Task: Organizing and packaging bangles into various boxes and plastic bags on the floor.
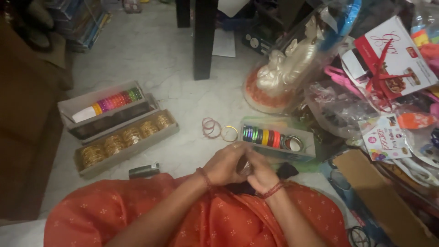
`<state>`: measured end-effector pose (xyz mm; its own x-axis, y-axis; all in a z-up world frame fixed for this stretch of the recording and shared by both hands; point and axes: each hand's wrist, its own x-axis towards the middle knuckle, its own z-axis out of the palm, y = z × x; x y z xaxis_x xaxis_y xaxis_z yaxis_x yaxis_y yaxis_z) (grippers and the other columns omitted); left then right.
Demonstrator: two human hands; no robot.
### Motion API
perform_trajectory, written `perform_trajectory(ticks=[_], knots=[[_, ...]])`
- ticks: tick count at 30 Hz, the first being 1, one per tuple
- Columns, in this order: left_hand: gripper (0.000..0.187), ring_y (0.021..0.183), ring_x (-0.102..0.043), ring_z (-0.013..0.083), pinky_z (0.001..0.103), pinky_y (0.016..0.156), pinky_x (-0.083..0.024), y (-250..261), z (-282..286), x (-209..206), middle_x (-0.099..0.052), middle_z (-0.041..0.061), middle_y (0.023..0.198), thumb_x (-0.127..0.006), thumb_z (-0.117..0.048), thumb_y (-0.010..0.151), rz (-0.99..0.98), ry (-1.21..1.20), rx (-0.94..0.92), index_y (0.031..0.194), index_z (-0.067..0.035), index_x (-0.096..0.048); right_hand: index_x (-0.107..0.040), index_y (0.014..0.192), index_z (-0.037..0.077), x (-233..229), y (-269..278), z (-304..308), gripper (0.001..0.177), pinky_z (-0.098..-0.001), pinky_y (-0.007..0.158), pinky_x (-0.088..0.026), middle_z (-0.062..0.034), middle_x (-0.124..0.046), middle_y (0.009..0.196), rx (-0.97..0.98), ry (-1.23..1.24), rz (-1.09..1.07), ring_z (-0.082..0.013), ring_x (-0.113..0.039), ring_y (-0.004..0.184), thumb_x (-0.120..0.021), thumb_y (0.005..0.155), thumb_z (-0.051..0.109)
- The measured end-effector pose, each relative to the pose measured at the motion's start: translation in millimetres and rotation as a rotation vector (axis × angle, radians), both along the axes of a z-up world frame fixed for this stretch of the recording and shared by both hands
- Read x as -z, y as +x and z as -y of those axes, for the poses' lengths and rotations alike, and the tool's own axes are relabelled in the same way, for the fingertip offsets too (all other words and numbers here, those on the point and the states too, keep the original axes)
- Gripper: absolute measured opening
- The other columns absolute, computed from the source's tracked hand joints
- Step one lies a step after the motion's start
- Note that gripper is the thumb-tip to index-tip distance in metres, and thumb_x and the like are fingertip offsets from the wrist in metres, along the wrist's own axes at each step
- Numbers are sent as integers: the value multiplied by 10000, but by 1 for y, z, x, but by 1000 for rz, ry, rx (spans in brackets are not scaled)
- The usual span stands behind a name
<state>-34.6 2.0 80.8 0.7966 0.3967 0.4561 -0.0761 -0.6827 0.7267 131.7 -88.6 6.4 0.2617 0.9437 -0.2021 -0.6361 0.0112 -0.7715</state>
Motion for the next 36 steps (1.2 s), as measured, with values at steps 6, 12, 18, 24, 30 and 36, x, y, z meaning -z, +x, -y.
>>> perform_trajectory(ticks=[6,12,18,24,30,36], knots=[[732,1191,-615,420,456,977,-524,0,-7,12,-637,239,1273,-808,-69,625,61,225,-10,1307,8,-555,-617,1316,15,-4,7,0,367,-353,853,-559,-73,-690,1141,-160,35,12,-191,-668,1004,-662,1010,213],[969,1176,-599,409,458,956,-503,1,-18,11,-634,230,1265,-815,-88,750,5,32,143,1558,32,-295,-556,1367,9,-12,21,4,366,-397,954,-566,-103,-657,1197,-307,-51,51,-215,-669,1080,-643,1031,125],[974,1275,-505,435,525,1028,-407,6,-17,4,-567,266,1367,-807,-12,682,-135,171,91,1525,-18,-318,-529,1356,50,-33,20,3,385,-526,1010,-555,-144,-660,1258,-349,-129,-127,-342,-668,1136,-591,977,67],[964,1467,-354,401,623,1127,-245,8,-14,-1,-447,220,1545,-695,85,679,-129,341,-63,1549,-29,-297,-584,1351,-46,-44,52,5,372,-540,996,-559,-223,-663,1224,-176,-24,21,-349,-684,1125,-609,1006,91],[872,1441,-360,395,595,1138,-272,3,-19,2,-447,199,1515,-719,28,722,-147,281,-97,1515,-37,-364,-585,1275,-67,-57,171,35,382,-557,997,-537,-213,-679,1252,299,-106,140,-400,-659,1151,-588,925,86],[327,1036,-638,372,525,864,-493,31,-19,23,-694,145,1030,-645,-9,786,-152,260,-122,1103,-74,-694,-577,1290,13,-3,228,62,349,-563,999,-543,-87,-656,1229,582,-132,151,-303,-655,1141,-582,950,94]])
